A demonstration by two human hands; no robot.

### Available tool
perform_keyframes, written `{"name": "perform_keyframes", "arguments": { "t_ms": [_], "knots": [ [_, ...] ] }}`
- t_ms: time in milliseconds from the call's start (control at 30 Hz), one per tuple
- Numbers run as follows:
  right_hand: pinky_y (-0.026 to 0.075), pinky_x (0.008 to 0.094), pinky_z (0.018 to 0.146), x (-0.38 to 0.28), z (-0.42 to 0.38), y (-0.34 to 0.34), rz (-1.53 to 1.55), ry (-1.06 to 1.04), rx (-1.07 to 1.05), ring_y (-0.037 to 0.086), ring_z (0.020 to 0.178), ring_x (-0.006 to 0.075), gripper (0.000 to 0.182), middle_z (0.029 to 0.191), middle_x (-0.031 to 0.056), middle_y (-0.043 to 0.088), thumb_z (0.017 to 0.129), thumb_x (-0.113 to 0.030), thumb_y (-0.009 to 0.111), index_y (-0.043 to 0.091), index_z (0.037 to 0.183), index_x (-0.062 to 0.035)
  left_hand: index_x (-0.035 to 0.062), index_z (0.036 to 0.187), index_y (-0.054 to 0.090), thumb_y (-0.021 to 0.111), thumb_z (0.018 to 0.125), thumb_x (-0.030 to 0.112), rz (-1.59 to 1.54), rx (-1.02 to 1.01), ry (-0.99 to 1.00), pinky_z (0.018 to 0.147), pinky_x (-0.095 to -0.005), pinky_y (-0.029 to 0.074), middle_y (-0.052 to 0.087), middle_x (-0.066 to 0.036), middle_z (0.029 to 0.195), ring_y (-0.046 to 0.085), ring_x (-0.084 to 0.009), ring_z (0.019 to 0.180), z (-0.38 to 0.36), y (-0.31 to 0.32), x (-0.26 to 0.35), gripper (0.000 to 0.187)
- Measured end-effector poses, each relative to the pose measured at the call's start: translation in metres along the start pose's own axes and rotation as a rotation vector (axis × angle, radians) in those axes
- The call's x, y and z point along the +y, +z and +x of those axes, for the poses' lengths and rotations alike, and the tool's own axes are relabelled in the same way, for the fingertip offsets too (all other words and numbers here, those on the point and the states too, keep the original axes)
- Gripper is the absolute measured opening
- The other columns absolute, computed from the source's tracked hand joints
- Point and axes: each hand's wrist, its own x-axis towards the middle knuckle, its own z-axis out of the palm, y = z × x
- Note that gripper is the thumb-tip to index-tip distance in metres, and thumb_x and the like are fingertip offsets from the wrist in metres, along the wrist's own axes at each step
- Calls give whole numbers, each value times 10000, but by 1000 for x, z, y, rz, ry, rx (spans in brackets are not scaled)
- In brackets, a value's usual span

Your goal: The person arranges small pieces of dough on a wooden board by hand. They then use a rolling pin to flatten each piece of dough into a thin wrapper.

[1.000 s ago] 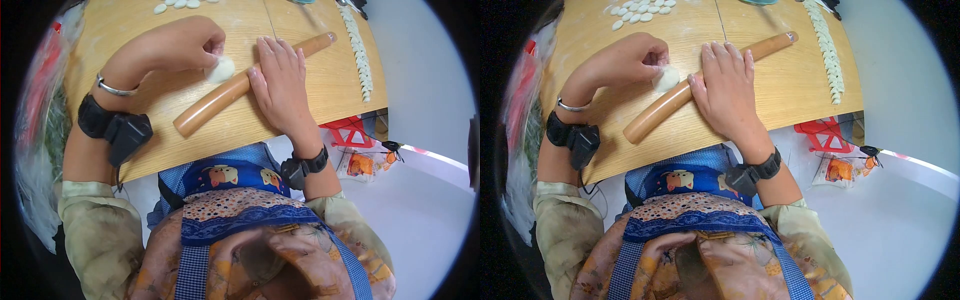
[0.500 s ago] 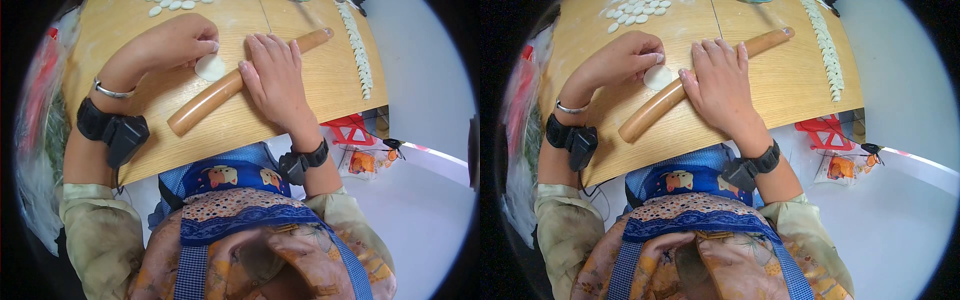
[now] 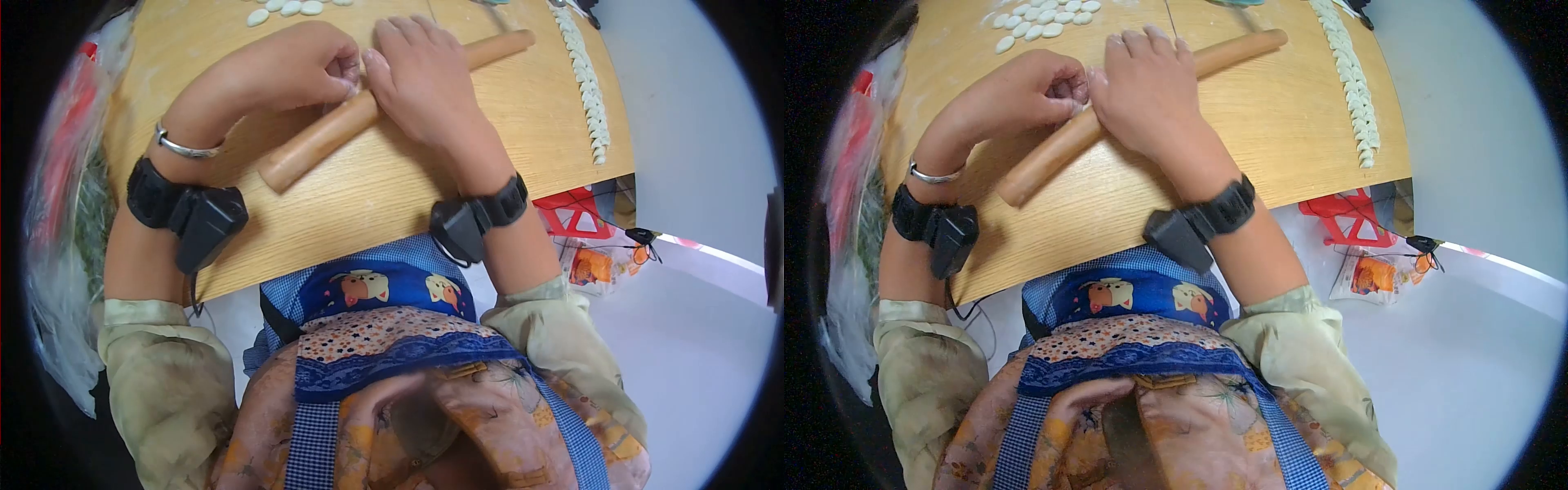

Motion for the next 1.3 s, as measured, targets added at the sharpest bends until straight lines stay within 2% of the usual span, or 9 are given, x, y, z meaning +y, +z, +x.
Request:
{"name": "perform_keyframes", "arguments": {
  "t_ms": [67, 167, 233, 400, 500, 567, 700, 1000, 1300],
  "knots": [
    [299, 591, 1174, -1, -18, -8, -21, -7, -3, 491, 1353, 414, 503, 1357, 209, 612, 1015, -342, 500, 592, 1353, 19, -17, 919, 636, 698, 861, 67, 92, -4, 26, 672, -311, 507, 609, -41, 749, 595, -141, 714, -1, -1, 3, 119],
    [245, 589, 1205, -5, -52, -21, -23, 26, 20, 442, 1398, 406, 524, 1424, 211, 561, 1025, -343, 501, 549, 1401, 19, -18, 906, 635, 704, 800, 35, 133, 38, 48, 668, -324, 508, 616, -71, 741, 604, -164, 712, -1, 2, 0, 137],
    [200, 596, 1221, -6, -69, -26, 7, 61, 19, 403, 1427, 406, 538, 1460, 209, 526, 1032, -341, 507, 518, 1435, 16, -19, 899, 634, 694, 802, 30, 169, 67, 65, 659, -329, 503, 617, -81, 733, 605, -172, 707, -3, 4, -3, 124],
    [171, 605, 1228, -5, -81, -28, 17, 83, 25, 385, 1441, 407, 547, 1453, 210, 527, 1039, -347, 499, 511, 1452, 11, -16, 880, 625, 671, 812, 25, 332, 73, 81, 654, -319, 493, 614, -102, 738, 601, -170, 712, -3, 3, 0, 92],
    [162, 607, 1229, -6, -78, -26, 33, 86, 26, 383, 1442, 406, 547, 1448, 206, 532, 1043, -356, 488, 514, 1451, 8, -17, 876, 618, 652, 822, 28, 235, 88, 42, 672, -305, 496, 618, -89, 751, 594, -154, 717, -4, 4, 4, 78],
    [155, 606, 1231, -5, -76, -25, 40, 86, 23, 384, 1441, 405, 549, 1446, 203, 534, 1043, -361, 484, 515, 1451, 5, -22, 887, 620, 636, 822, 31, -26, 55, 60, 682, -287, 492, 617, -70, 750, 584, -140, 712, -2, 3, 2, 86],
    [144, 605, 1235, -4, -75, -23, 26, 81, 18, 387, 1438, 401, 552, 1436, 201, 543, 1040, -366, 486, 518, 1452, 2, -29, 906, 628, 621, 819, 22, -1, 65, 89, 674, -281, 488, 612, -53, 732, 583, -136, 705, -6, 8, 7, 102],
    [136, 601, 1239, -4, -75, -23, 35, 84, 24, 391, 1435, 391, 562, 1423, 202, 553, 1038, -376, 489, 521, 1453, 2, -27, 900, 643, 714, 793, 56, 79, 81, 32, 662, -300, 497, 632, -72, 739, 591, -147, 697, 1, 14, 5, 153],
    [154, 599, 1236, -3, -74, -22, 16, 75, 33, 403, 1427, 390, 555, 1418, 205, 557, 1034, -371, 495, 533, 1436, 9, -27, 869, 632, 720, 841, 84, 199, 239, 138, 620, -325, 499, 616, -56, 693, 601, -135, 665, 1, 25, 10, 144]
  ]
}}
